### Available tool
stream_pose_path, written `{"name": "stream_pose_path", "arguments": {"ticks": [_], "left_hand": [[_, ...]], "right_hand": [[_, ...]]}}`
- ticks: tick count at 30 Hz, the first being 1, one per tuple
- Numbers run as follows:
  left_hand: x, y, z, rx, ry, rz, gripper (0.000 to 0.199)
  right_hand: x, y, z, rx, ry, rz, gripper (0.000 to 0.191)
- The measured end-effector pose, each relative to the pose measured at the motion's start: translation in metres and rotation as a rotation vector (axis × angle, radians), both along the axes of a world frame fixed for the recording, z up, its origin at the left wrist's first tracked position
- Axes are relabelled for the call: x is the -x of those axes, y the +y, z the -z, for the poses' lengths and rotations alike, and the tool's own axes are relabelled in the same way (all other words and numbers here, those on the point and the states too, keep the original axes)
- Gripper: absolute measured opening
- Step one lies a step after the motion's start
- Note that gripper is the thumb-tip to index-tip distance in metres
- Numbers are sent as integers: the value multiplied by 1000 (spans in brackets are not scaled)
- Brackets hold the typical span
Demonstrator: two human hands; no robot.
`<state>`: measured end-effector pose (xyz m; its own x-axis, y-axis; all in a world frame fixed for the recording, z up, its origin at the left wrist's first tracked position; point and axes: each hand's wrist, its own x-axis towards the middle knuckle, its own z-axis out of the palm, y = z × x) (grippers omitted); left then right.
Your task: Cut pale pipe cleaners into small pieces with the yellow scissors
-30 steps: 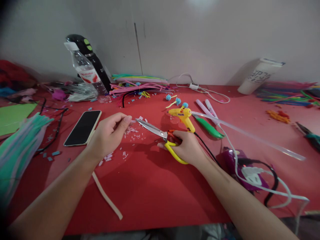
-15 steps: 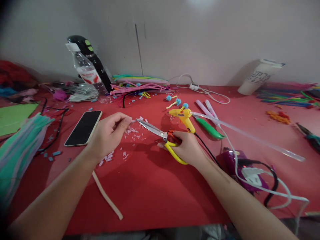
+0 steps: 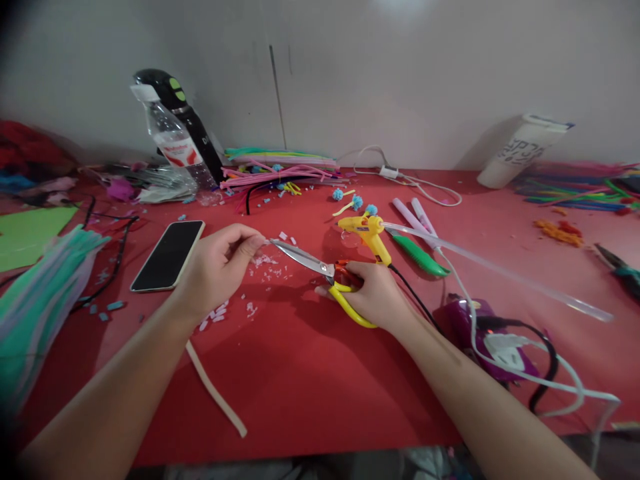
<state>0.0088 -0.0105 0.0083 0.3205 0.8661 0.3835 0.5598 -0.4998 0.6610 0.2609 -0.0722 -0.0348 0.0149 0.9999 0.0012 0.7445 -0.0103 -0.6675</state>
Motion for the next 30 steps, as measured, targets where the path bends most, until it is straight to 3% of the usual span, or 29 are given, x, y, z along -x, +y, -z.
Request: {"name": "stream_pose_path", "arguments": {"ticks": [30], "left_hand": [[-4, -2, 2, 24, -41, -9, 26]], "right_hand": [[-1, 2, 5, -25, 12, 17, 51]]}}
